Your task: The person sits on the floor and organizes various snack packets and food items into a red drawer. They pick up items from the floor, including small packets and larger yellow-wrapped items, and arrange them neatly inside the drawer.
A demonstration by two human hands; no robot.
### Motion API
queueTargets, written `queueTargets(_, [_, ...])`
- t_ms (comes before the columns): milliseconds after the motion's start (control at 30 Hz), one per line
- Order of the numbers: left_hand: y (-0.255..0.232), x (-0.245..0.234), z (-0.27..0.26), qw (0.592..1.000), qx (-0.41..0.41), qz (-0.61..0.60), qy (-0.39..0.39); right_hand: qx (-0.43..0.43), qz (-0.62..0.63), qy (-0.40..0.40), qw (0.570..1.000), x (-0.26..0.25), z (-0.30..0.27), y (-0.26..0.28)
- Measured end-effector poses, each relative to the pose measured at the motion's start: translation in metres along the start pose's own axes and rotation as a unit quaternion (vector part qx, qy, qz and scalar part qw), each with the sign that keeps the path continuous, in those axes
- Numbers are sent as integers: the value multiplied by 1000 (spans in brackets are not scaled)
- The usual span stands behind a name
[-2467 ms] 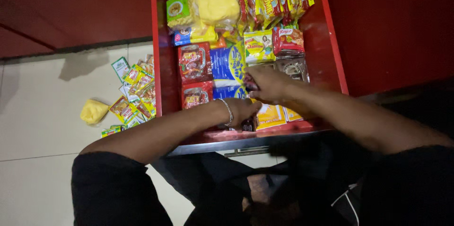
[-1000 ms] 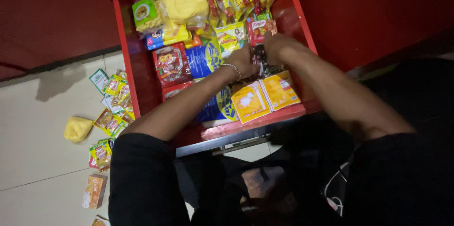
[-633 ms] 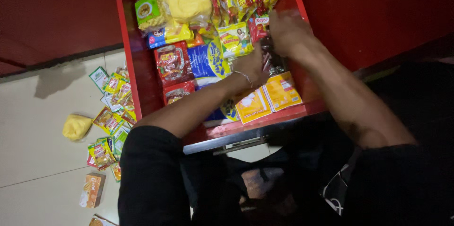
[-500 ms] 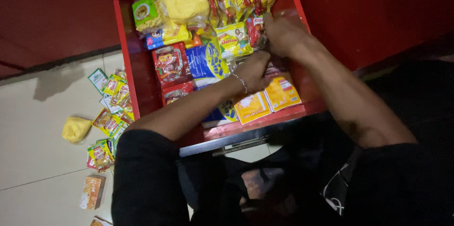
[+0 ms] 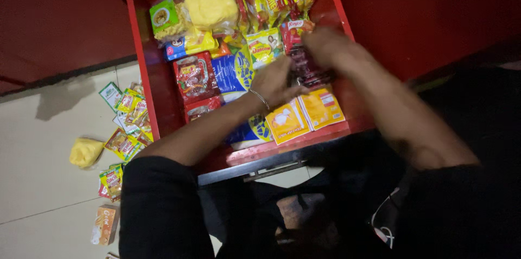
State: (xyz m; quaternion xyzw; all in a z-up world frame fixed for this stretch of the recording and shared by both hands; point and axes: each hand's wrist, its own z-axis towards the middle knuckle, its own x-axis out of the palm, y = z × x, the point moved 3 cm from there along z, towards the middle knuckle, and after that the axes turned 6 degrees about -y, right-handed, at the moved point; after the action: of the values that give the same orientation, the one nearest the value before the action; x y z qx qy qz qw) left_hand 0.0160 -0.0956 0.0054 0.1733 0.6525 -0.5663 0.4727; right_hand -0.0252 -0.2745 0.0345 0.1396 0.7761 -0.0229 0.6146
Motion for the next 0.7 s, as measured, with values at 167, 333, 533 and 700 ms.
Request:
queueTargets(167, [-2,3,3,996,-4,-82,-42,58,94,-134,985,-38,-10,1])
queueTargets(333, [-3,35,8,983,64,-143,-95,36,103,-176,978,-43,-16,4])
queueTargets(533, [-13,55,1,950,-95,-220,-198,57,140,-212,965,-50,-20,6])
queueTargets(700, [-19,76,-8,955,-88,-177,-223,38,130,-224,965,-54,-22,10])
